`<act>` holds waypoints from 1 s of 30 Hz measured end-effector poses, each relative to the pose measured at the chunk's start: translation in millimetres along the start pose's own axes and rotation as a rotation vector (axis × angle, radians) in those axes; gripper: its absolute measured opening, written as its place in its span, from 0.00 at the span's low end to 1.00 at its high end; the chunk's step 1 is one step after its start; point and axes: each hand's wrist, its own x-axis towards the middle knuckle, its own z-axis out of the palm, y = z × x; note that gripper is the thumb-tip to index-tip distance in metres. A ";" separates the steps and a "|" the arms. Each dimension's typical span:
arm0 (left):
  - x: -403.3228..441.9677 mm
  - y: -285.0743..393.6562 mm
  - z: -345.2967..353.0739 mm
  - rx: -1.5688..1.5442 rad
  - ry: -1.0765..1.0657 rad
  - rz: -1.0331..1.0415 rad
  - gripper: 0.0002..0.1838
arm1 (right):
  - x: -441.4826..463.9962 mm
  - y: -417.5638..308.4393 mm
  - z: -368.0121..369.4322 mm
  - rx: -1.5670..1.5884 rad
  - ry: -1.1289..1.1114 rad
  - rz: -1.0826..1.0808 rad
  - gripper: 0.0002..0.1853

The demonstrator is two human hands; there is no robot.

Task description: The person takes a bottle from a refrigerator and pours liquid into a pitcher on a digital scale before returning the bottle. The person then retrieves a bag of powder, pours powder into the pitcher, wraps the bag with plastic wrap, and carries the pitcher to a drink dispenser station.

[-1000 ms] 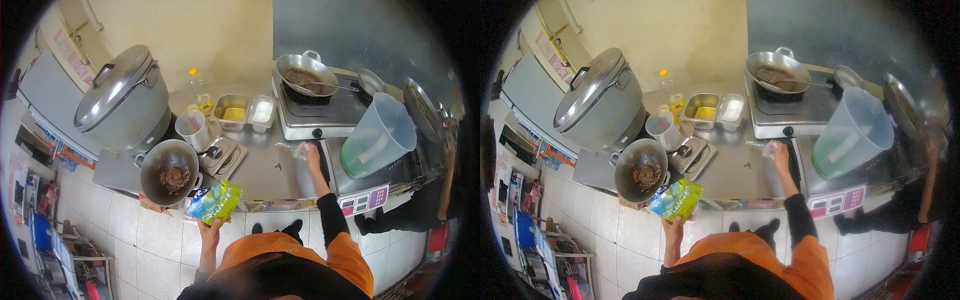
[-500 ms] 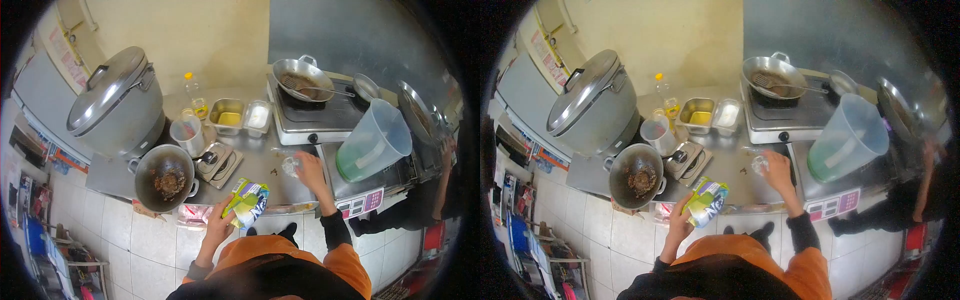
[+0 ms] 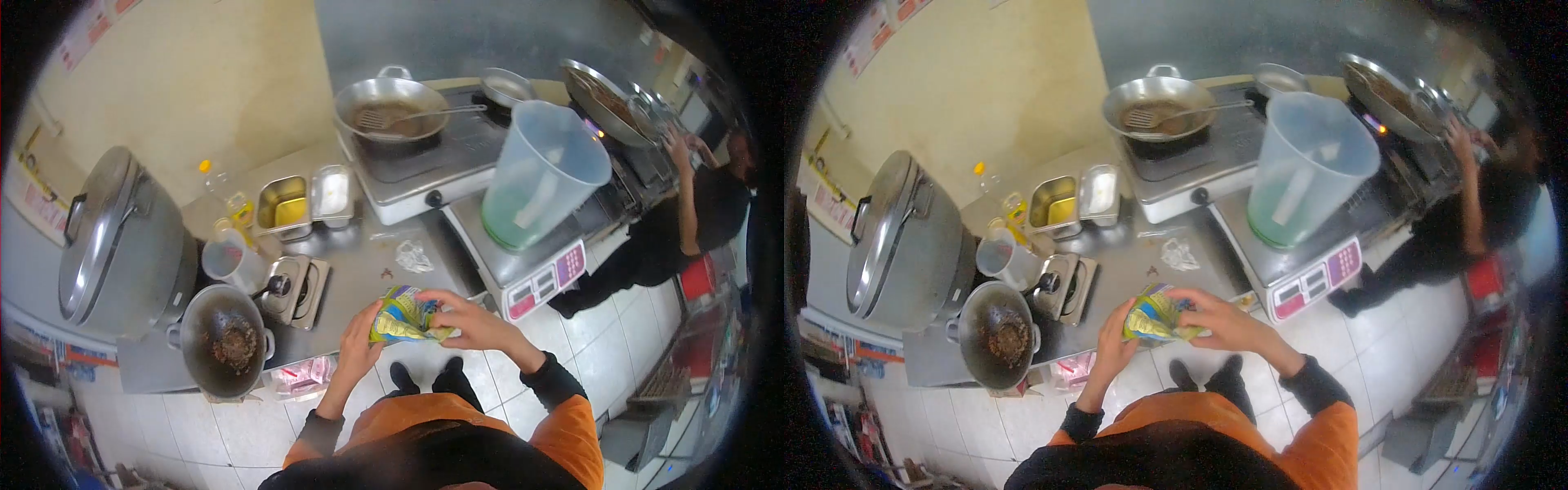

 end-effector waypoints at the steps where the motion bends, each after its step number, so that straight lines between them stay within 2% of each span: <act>1: 0.6 2.4 6.8 -0.014 -0.018 0.010 0.37 | -8.4 -0.2 -1.5 -0.114 -0.064 -0.027 0.15; 2: 0.4 5.6 13.4 -0.038 -0.050 0.023 0.37 | -18.4 -2.1 -4.5 -0.119 -0.050 -0.009 0.15; 4: -2.3 14.7 25.0 -0.070 -0.101 0.043 0.36 | -40.7 -7.8 -9.9 -0.108 -0.170 0.080 0.19; 5: -4.0 21.0 30.3 -0.154 -0.140 -0.009 0.35 | -53.9 -7.1 -12.7 -0.097 -0.142 0.078 0.23; 6: -6.6 27.6 36.0 -0.236 -0.180 -0.062 0.34 | -66.8 -10.6 -14.7 -0.100 -0.128 0.094 0.23; 8: -14.4 35.3 49.0 -0.293 -0.274 -0.102 0.33 | -91.7 -23.3 -20.9 0.167 -0.050 0.310 0.27; 10: -24.7 48.6 66.2 -0.347 -0.374 -0.137 0.33 | -123.0 -32.9 -25.4 0.180 0.028 0.379 0.26; 12: -35.6 67.7 86.0 -0.326 -0.413 0.016 0.35 | -166.3 -34.3 -24.0 0.083 0.154 0.444 0.22; 13: -43.5 76.9 98.1 -0.335 -0.437 0.034 0.35 | -186.3 -39.5 -16.9 0.113 0.314 0.481 0.18; 14: -52.4 85.5 111.8 -0.481 -0.536 -0.096 0.36 | -208.6 -45.3 -11.0 0.104 0.341 0.497 0.18; 15: -62.2 94.5 126.9 -0.623 -0.639 -0.231 0.37 | -232.3 -51.5 -4.5 0.117 0.487 0.651 0.18; 16: -72.5 104.3 142.6 -0.629 -0.672 -0.217 0.37 | -256.8 -56.3 4.0 0.134 0.637 0.805 0.18; 17: -83.6 113.9 159.3 -0.690 -0.732 -0.266 0.37 | -282.6 -54.5 15.9 0.082 0.773 0.766 0.17; 21: -121.1 143.4 221.2 -0.785 -0.947 -0.291 0.34 | -381.1 -84.6 19.3 0.094 0.778 0.831 0.14; 23: -139.9 161.5 242.4 -0.820 -1.046 -0.274 0.34 | -431.5 -103.1 11.0 0.643 0.625 0.802 0.14; 24: -147.6 171.2 252.1 -0.852 -1.090 -0.299 0.34 | -452.3 -110.0 12.0 0.635 0.653 0.810 0.14; 26: -159.7 190.2 270.4 -0.882 -1.158 -0.314 0.34 | -486.9 -124.4 13.7 0.588 0.694 1.031 0.15; 28: -170.5 207.0 286.3 -0.850 -1.206 -0.259 0.34 | -510.8 -137.6 23.0 0.503 0.798 1.054 0.12; 30: -177.8 226.0 298.1 -0.814 -1.260 -0.247 0.33 | -539.1 -135.4 39.9 -0.218 0.993 1.035 0.12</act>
